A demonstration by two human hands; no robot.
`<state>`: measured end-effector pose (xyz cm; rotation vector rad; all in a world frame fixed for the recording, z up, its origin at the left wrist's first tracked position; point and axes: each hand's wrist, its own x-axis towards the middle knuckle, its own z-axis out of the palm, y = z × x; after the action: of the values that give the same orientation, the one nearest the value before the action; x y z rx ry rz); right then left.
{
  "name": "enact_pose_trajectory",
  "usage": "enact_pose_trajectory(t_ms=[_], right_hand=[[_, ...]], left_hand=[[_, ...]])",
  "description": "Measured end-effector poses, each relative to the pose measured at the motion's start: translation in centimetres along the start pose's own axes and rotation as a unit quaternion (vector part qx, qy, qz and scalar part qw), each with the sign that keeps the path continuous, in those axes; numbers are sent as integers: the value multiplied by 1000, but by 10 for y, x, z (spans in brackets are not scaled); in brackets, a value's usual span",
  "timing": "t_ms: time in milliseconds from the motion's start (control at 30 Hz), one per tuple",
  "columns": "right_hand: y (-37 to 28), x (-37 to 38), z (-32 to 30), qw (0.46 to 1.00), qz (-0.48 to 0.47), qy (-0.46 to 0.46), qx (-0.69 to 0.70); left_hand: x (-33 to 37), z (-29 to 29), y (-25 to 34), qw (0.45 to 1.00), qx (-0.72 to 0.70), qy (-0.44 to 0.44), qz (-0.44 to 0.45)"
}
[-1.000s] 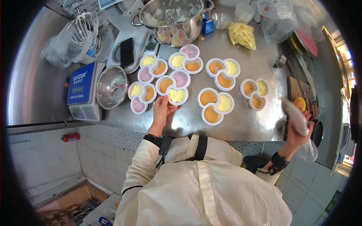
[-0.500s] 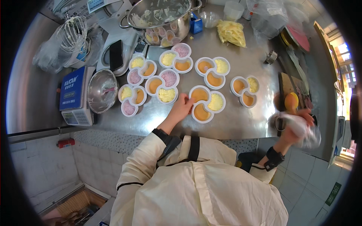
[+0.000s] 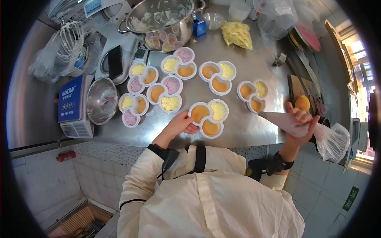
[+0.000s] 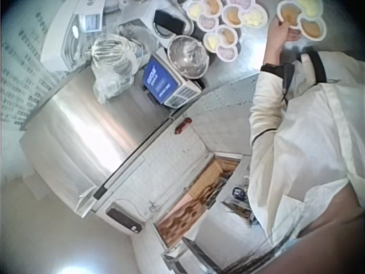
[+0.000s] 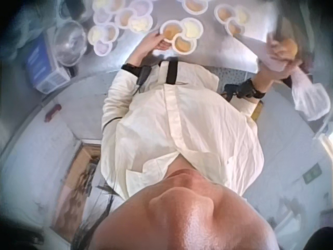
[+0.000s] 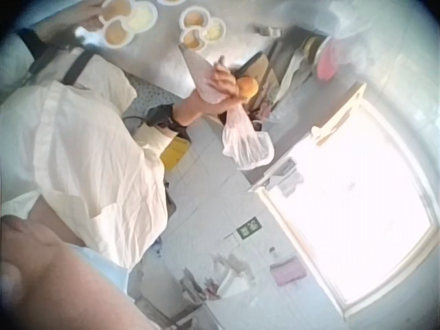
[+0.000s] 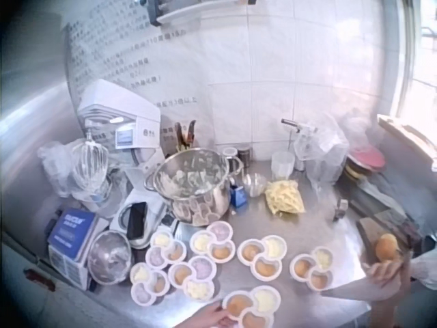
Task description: The person fills multiple heart-shaped molds with cream from a piping bag and then scrapes leftover cream from a large metal bowl into a smaller bowl using a spatula.
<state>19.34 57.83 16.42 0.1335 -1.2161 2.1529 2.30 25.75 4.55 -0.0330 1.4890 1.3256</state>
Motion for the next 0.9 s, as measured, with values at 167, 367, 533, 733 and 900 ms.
enact_pose_trajectory(t_ms=[167,367,533,733,900], right_hand=[[34,1,22,992,23,9,-122],[61,6,46,990,67,-32,-124],[101,0,65,990,79,-71,-90],[148,-24,94,974,70,-168,-137],[166,-31,98,960,59,-214,-171]], left_hand=[[-16,-13,3,969,228,-12,-94],[7,-6,-12,955,168,70,236],[16,-9,-25,991,38,11,129],[6,-13,-36,986,-112,-93,76],[11,-19,-43,980,-114,-141,82]])
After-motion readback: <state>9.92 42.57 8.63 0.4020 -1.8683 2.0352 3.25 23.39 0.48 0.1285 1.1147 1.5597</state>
